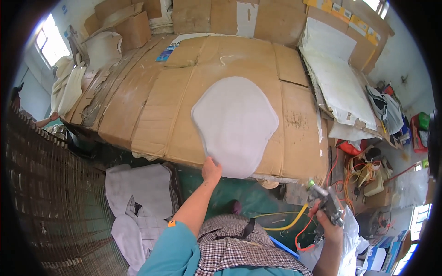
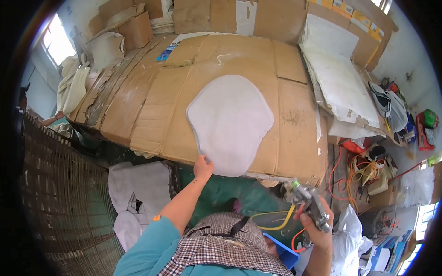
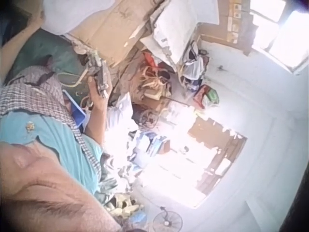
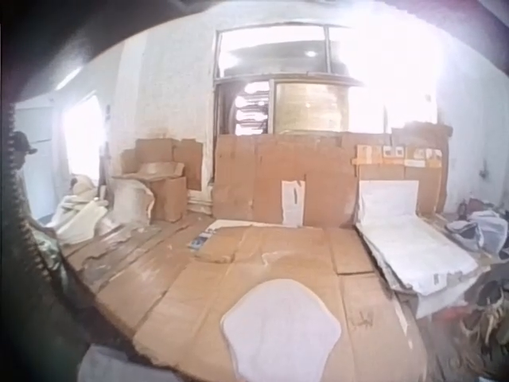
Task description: Apply adhesive spray to foam padding components and organize them.
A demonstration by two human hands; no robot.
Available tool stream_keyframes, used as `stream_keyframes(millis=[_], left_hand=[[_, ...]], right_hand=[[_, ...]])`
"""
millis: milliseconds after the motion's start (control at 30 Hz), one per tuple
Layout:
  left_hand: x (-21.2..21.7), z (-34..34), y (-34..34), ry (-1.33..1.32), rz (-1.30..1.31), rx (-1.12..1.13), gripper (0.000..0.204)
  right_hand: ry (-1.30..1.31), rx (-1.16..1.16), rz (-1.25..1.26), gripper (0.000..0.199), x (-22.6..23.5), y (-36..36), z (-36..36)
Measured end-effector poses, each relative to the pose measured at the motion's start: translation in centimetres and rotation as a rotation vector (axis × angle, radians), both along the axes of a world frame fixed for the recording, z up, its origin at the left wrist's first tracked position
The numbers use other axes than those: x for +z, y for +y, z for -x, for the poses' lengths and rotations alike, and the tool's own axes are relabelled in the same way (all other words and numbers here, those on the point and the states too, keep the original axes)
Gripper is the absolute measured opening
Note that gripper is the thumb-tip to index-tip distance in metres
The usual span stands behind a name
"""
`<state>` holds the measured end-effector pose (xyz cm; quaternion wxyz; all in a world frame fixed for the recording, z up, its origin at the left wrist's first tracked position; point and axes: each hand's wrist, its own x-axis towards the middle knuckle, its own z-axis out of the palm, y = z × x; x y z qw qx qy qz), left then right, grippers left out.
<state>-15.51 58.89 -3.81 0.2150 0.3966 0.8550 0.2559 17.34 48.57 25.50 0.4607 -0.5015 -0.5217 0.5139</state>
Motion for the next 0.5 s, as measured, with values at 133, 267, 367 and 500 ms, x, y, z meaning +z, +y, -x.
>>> stream_keyframes(millis=[133,267,367,500], left_hand=[[-0.2,0.1,0.2,-0.018,0.018,0.021,0.032],[0.3,0.4,0.3,-0.025,0.053,-0.013,0.018],[2.5,-0.4,1.0,-0.041,0.063,-0.042,0.014],[2.1,-0.1,1.0,-0.057,-0.145,0.031,0.014]], right_hand=[[-0.046,-0.091,-0.060,0.035,-1.3,2.2,-1.8],[-0.020,0.013,0.000,0.046,0.0,1.7,-1.9],[-0.046,0.042,0.014,0.055,-0.1,1.6,-2.5],[-0.058,-0.014,-0.006,0.054,0.1,2.2,-3.0]])
